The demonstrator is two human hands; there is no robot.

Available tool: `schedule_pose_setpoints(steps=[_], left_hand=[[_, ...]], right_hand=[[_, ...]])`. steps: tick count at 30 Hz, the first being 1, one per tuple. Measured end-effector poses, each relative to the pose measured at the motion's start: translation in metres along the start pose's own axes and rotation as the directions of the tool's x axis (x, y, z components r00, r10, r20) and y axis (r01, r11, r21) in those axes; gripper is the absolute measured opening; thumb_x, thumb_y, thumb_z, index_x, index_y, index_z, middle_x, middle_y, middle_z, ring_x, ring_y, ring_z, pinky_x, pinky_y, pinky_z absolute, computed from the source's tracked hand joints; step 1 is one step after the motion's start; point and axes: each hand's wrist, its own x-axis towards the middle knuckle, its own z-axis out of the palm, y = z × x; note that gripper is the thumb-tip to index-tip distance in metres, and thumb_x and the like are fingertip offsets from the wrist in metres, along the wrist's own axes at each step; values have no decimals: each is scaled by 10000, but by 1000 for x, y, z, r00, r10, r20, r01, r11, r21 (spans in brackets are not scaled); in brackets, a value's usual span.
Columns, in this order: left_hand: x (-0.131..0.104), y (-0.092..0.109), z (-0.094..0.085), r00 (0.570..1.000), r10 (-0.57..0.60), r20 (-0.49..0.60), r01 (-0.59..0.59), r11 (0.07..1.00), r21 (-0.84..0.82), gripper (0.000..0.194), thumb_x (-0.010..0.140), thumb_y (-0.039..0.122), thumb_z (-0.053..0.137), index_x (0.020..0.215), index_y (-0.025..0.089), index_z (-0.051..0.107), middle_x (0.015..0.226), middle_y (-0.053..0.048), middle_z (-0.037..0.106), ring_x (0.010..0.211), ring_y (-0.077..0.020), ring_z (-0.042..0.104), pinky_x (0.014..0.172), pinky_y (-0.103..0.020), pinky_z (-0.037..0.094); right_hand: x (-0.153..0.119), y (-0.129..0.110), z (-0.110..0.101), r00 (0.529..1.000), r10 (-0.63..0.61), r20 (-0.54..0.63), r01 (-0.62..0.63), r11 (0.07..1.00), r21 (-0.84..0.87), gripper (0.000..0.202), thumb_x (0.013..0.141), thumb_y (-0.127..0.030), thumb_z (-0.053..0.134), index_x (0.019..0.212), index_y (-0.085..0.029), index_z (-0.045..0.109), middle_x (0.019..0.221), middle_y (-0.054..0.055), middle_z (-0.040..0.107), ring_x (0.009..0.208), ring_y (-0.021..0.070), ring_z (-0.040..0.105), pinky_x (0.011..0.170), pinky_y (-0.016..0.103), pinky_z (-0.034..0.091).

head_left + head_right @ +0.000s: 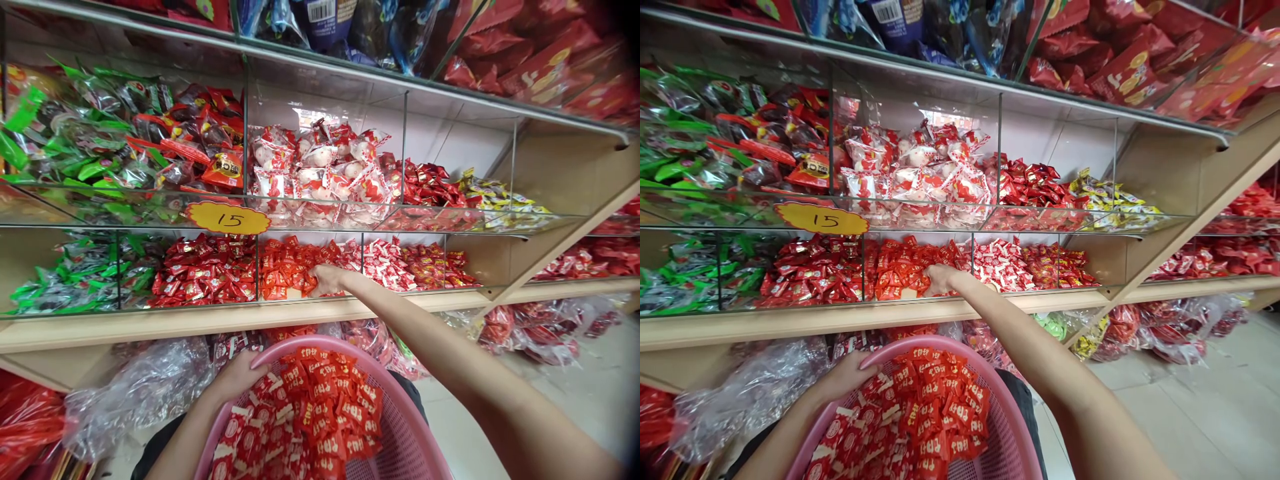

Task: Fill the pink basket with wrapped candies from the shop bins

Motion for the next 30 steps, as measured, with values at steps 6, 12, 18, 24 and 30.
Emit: schedule_pose_setpoints(steps=[6, 12, 18, 24, 30], left_hand=[[1, 2, -1, 1000, 12, 9, -12, 1000, 9, 345, 679, 429, 436, 688, 135, 617, 512, 38, 491, 493, -107, 429, 507, -204, 317], [2, 3, -2, 999, 10, 52, -10, 1000, 12, 384, 683, 441, 433, 741, 118, 632, 500, 36, 488, 471, -105, 409, 488, -208, 311], [0, 4, -3, 999, -11, 44, 11, 1000, 1, 399, 670, 467, 454, 766, 127, 638, 518, 31, 510, 470, -104, 409, 487, -208, 311], [0, 1, -2, 998, -39, 59, 40, 999, -26, 430, 652, 513, 469, 732, 121, 624, 494, 40, 477, 455, -97, 398, 480, -204, 308], [0, -2, -1, 998, -24, 49, 23, 1000, 12, 403, 666, 499, 460, 709, 124, 600, 504, 40, 457, 452, -93, 391, 459, -198, 280]], right_hand=[[-21, -3, -25, 992, -80, -100, 94, 985, 147, 342, 583, -418, 613, 775, -139, 567, 659, -26, 548, 561, 81, 429, 490, 182, 297], [-91, -21, -54, 946, -233, -225, 308, 861, 406, 285, 683, -345, 566, 848, -113, 558, 721, -21, 544, 623, 79, 443, 577, 190, 338], [-165, -39, -11, 953, -279, -116, 301, 847, 439, 218, 726, -331, 553, 840, -148, 581, 791, -5, 552, 656, 83, 463, 615, 206, 351], [-197, -48, 72, 984, -178, 6, 166, 924, 344, 186, 667, -329, 613, 763, -170, 594, 781, 13, 570, 743, 139, 504, 712, 263, 334], [-216, -61, 105, 991, -120, 56, 100, 956, 275, 175, 671, -326, 594, 770, -183, 582, 804, 31, 580, 800, 169, 524, 744, 273, 313]])
